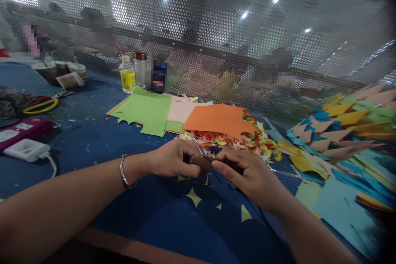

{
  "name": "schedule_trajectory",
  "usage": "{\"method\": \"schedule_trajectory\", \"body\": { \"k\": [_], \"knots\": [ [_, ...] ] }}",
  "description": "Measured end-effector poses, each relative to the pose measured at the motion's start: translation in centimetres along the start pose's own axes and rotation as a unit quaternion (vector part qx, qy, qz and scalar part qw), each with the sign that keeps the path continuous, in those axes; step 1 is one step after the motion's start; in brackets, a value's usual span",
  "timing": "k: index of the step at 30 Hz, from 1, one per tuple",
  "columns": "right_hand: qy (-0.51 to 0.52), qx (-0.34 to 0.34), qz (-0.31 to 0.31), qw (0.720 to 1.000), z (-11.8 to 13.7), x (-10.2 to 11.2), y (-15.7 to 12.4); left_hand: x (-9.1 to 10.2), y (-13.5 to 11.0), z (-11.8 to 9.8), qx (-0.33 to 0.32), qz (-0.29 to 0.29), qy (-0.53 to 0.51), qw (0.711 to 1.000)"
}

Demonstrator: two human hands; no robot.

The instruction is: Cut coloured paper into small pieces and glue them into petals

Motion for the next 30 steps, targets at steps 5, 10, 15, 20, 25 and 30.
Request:
{"method": "schedule_trajectory", "body": {
  "k": [5, 10, 15, 20, 25, 30],
  "knots": [
    [-0.009, 0.004, 0.000, 1.000, -0.1, -0.1, 0.0, 0.0, 0.0, 0.2, -0.002, 0.003, 0.001, 1.000],
    [-0.007, 0.001, 0.009, 1.000, -0.1, -0.2, 0.0, 0.0, -0.1, 0.3, 0.018, 0.004, -0.020, 1.000],
    [0.001, 0.002, 0.013, 1.000, 0.0, -0.3, -0.1, -0.1, -0.3, 0.2, 0.028, 0.020, -0.037, 0.999],
    [0.017, -0.013, 0.022, 1.000, 0.0, -0.3, -0.2, -0.1, -0.4, 0.5, 0.045, 0.034, -0.024, 0.998],
    [0.066, -0.051, -0.002, 0.996, -0.4, -0.3, 0.2, 0.1, -0.3, 1.0, 0.058, -0.062, -0.074, 0.994],
    [0.123, -0.079, -0.046, 0.988, -0.8, -0.1, 0.6, 0.0, -0.3, 1.5, 0.097, -0.180, -0.246, 0.948]
  ]
}}
Point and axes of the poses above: each hand's wrist, its own y-axis towards the middle knuckle, its own x-axis out of the back of the hand, z = x × y, the point moved 2 cm from there along y, towards the middle knuckle, and after that the axes turned 12 degrees about -x, right-handed, at the moved point
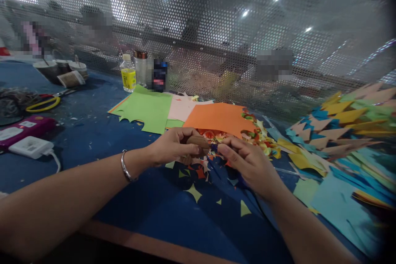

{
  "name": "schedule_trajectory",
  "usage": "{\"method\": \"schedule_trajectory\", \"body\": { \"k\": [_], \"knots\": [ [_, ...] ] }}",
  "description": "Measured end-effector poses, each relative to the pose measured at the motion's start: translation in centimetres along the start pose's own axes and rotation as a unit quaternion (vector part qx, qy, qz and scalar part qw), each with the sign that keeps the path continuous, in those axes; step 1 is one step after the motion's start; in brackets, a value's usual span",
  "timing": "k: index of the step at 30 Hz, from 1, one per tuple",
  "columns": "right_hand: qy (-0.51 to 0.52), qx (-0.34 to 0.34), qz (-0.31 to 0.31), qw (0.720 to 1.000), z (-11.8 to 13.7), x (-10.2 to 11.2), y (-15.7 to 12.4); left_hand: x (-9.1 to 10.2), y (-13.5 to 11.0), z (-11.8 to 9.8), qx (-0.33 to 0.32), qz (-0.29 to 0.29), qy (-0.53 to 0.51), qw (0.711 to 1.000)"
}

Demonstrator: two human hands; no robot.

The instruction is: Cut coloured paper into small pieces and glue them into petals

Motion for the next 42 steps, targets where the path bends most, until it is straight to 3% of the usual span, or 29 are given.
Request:
{"method": "schedule_trajectory", "body": {
  "k": [5, 11, 19, 30, 36, 38, 42],
  "knots": [
    [0.028, 0.001, -0.006, 1.000, -0.1, -0.2, 0.1, -0.2, -0.1, -0.1, -0.022, 0.008, -0.005, 1.000],
    [0.062, -0.020, 0.023, 0.998, 0.0, -0.9, -0.1, -0.4, -0.1, 0.1, -0.009, -0.023, -0.029, 0.999],
    [0.077, 0.014, 0.021, 0.997, 0.0, -1.4, 0.0, -0.4, -0.3, 0.2, -0.028, 0.006, 0.006, 1.000],
    [0.099, 0.031, 0.021, 0.994, 0.4, -1.7, -0.3, -0.7, -0.4, 0.2, -0.039, 0.026, -0.034, 0.998],
    [0.084, 0.035, 0.007, 0.996, 0.2, -1.7, -0.1, -1.0, -0.5, 0.3, -0.002, 0.045, -0.010, 0.999],
    [0.081, 0.033, -0.012, 0.996, 0.2, -1.5, 0.0, -0.9, -0.4, 0.2, -0.011, 0.024, 0.000, 1.000],
    [0.091, 0.027, -0.052, 0.994, 0.1, -1.0, 0.0, -0.3, -0.1, 0.1, -0.016, -0.073, -0.033, 0.997]
  ]
}}
Point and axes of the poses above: each hand's wrist, its own y-axis towards the middle knuckle, its own x-axis out of the back of the hand, z = x × y, the point moved 2 cm from there along y, towards the middle knuckle, and after that the axes turned 12 degrees about -x, right-handed, at the moved point
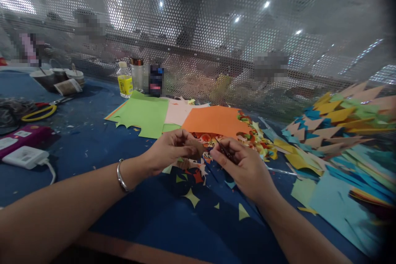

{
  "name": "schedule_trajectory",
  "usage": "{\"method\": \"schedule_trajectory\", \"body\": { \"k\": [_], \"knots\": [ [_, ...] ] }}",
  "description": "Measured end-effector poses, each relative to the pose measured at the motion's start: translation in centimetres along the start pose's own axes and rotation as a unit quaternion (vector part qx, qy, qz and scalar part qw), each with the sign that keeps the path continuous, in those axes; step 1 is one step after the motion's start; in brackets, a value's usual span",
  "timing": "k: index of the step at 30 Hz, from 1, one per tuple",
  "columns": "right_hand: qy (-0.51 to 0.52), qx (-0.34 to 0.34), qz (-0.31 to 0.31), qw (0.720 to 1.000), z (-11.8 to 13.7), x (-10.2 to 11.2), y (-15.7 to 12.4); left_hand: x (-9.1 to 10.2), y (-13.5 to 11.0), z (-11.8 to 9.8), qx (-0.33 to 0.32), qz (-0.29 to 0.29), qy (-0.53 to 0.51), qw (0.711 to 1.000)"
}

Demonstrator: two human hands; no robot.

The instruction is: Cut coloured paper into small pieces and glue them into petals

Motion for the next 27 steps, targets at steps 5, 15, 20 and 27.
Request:
{"method": "schedule_trajectory", "body": {
  "k": [5, 15, 20, 27],
  "knots": [
    [-0.016, -0.004, -0.005, 1.000, -0.05, 0.07, -0.14, 0.10, 0.19, -0.02, 0.014, -0.034, -0.053, 0.998],
    [-0.019, -0.023, 0.008, 1.000, -0.08, 0.11, -0.16, -0.12, -0.19, -0.45, 0.016, -0.026, -0.093, 0.995],
    [-0.025, -0.023, 0.011, 0.999, 0.17, -0.06, -0.28, -0.26, -0.15, -0.66, 0.003, -0.044, -0.087, 0.995],
    [-0.013, -0.026, 0.004, 1.000, 0.04, 0.09, -0.38, 0.18, -0.01, 0.14, -0.012, 0.012, 0.092, 0.996]
  ]
}}
Point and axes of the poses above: each hand's wrist, its own y-axis towards the middle knuckle, its own x-axis out of the back of the hand, z = x × y, the point moved 2 cm from there along y, towards the middle knuckle, and after that the axes turned 12 degrees about -x, right-handed, at the moved point
